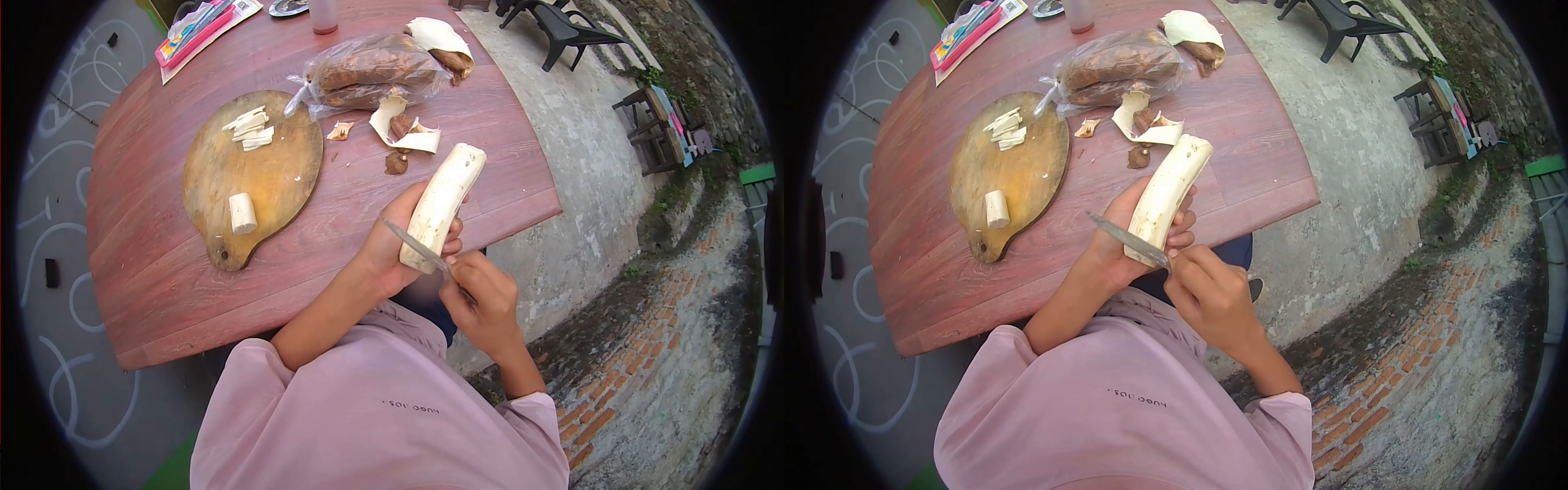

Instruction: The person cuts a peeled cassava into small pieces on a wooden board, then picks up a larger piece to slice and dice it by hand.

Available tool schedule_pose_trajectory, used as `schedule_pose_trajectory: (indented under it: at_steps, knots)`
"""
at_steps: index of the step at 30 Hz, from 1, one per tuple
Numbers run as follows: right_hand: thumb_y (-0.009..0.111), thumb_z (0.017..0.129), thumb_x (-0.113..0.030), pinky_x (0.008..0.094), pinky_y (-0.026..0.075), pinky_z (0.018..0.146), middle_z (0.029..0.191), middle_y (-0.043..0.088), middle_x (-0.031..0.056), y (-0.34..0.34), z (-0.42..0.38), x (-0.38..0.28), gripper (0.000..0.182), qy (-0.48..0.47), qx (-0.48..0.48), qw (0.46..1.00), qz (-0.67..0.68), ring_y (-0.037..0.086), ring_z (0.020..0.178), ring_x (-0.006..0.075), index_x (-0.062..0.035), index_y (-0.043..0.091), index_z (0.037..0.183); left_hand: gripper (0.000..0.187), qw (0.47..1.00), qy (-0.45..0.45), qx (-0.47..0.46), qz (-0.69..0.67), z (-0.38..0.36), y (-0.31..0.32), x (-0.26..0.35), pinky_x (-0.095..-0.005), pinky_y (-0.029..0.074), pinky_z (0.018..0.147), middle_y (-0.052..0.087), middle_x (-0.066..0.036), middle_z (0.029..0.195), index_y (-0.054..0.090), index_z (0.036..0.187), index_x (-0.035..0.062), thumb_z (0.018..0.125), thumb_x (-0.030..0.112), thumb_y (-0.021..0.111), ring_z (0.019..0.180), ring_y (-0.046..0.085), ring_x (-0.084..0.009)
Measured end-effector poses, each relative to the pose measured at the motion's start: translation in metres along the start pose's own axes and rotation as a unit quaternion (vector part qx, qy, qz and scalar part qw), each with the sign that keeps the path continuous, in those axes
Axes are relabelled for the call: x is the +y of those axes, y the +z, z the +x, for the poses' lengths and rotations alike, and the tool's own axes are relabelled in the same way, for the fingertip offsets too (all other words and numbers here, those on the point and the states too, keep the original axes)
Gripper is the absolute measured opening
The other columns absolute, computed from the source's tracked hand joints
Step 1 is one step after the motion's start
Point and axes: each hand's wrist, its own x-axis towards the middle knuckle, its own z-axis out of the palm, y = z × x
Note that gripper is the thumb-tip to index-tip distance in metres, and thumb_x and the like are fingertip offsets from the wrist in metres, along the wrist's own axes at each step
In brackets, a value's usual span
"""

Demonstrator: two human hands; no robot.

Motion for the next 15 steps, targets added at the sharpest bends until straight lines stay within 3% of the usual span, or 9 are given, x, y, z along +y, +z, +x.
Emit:
schedule_pose_trajectory:
  at_steps: [3, 4, 5, 6, 7, 8, 11, 14, 15]
  knots:
    - [0.065, 0.083, 0.012, 0.0248, 0.044, 0.049, 0.085, 0.067, 0.0111, 0.016, -0.014, -0.003, 0.015, 0.035, -0.018, 0.974, 0.222, 0.059, 0.059, 0.0130, 0.0006, 0.060, 0.091, 0.041, 0.999, 0.025, 0.015, -0.016, -0.008, -0.006, 0.008, -0.0300, 0.043, 0.057, 0.057, -0.006, 0.078, 0.057, 0.112, -0.0017, 0.105, 0.034, 0.039, 0.063, 0.049, -0.0146]
    - [0.063, 0.090, 0.006, 0.0251, 0.043, 0.045, 0.083, 0.065, 0.0118, 0.020, -0.022, 0.001, 0.013, 0.098, -0.032, 0.938, 0.332, 0.055, 0.053, 0.0126, -0.0033, 0.055, 0.093, 0.041, 0.999, 0.037, 0.029, -0.021, -0.015, -0.006, 0.011, -0.0295, 0.042, 0.056, 0.055, -0.006, 0.076, 0.058, 0.112, -0.0015, 0.105, 0.034, 0.039, 0.062, 0.048, -0.0143]
    - [0.061, 0.093, 0.003, 0.0258, 0.044, 0.045, 0.082, 0.064, 0.0118, 0.020, -0.019, -0.004, 0.011, 0.182, -0.021, 0.871, 0.456, 0.055, 0.053, 0.0128, -0.0035, 0.052, 0.094, 0.041, 0.998, 0.049, 0.039, -0.024, -0.023, 0.005, 0.018, -0.0290, 0.041, 0.055, 0.054, -0.005, 0.073, 0.058, 0.111, -0.0014, 0.105, 0.035, 0.039, 0.061, 0.047, -0.0139]
    - [0.060, 0.096, 0.001, 0.0265, 0.045, 0.046, 0.082, 0.063, 0.0118, 0.016, -0.013, -0.011, 0.011, 0.259, -0.008, 0.783, 0.566, 0.055, 0.053, 0.0129, -0.0037, 0.050, 0.094, 0.044, 0.994, 0.059, 0.087, 0.012, -0.040, 0.021, 0.024, -0.0277, 0.038, 0.052, 0.048, -0.004, 0.067, 0.058, 0.111, -0.0008, 0.106, 0.038, 0.037, 0.057, 0.042, -0.0135]
    - [0.058, 0.098, -0.002, 0.0272, 0.046, 0.046, 0.081, 0.062, 0.0118, 0.014, -0.008, -0.015, 0.011, 0.329, 0.006, 0.676, 0.660, 0.055, 0.053, 0.0131, -0.0040, 0.048, 0.095, 0.045, 0.994, 0.091, 0.065, 0.019, -0.050, 0.021, 0.028, -0.0274, 0.038, 0.051, 0.046, -0.003, 0.066, 0.058, 0.110, -0.0005, 0.106, 0.039, 0.037, 0.056, 0.040, -0.0131]
    - [0.054, 0.102, -0.006, 0.0267, 0.045, 0.044, 0.081, 0.059, 0.0128, 0.016, -0.006, -0.014, 0.013, 0.333, -0.003, 0.666, 0.667, 0.050, 0.048, 0.0121, -0.0069, 0.042, 0.097, 0.046, 0.991, 0.122, 0.043, 0.025, -0.061, 0.018, 0.035, -0.0272, 0.037, 0.051, 0.044, -0.003, 0.065, 0.058, 0.109, -0.0001, 0.106, 0.040, 0.036, 0.055, 0.038, -0.0128]
    - [0.053, 0.104, -0.012, 0.0260, 0.044, 0.044, 0.083, 0.060, 0.0124, 0.022, 0.004, -0.014, 0.013, 0.365, 0.002, 0.633, 0.683, 0.051, 0.051, 0.0121, -0.0073, 0.043, 0.097, 0.049, 0.978, 0.201, -0.018, 0.048, -0.099, 0.008, 0.060, -0.0263, 0.035, 0.049, 0.039, -0.002, 0.062, 0.056, 0.105, 0.0005, 0.107, 0.043, 0.033, 0.052, 0.033, -0.0109]
    - [0.048, 0.105, -0.013, 0.0259, 0.046, 0.049, 0.088, 0.060, 0.0117, 0.038, 0.001, -0.010, 0.009, 0.358, 0.062, 0.704, 0.610, 0.053, 0.058, 0.0110, -0.0065, 0.044, 0.100, 0.050, 0.951, 0.289, 0.030, 0.101, -0.141, -0.001, 0.086, -0.0255, 0.032, 0.049, 0.037, -0.002, 0.062, 0.054, 0.103, 0.0007, 0.107, 0.046, 0.033, 0.053, 0.032, -0.0101]
    - [0.047, 0.105, -0.012, 0.0257, 0.046, 0.052, 0.090, 0.060, 0.0113, 0.043, -0.005, -0.009, 0.008, 0.349, 0.106, 0.753, 0.547, 0.053, 0.060, 0.0105, -0.0060, 0.044, 0.101, 0.049, 0.937, 0.320, 0.052, 0.129, -0.154, -0.006, 0.094, -0.0254, 0.031, 0.048, 0.037, -0.002, 0.062, 0.053, 0.103, 0.0006, 0.107, 0.046, 0.034, 0.053, 0.032, -0.0101]
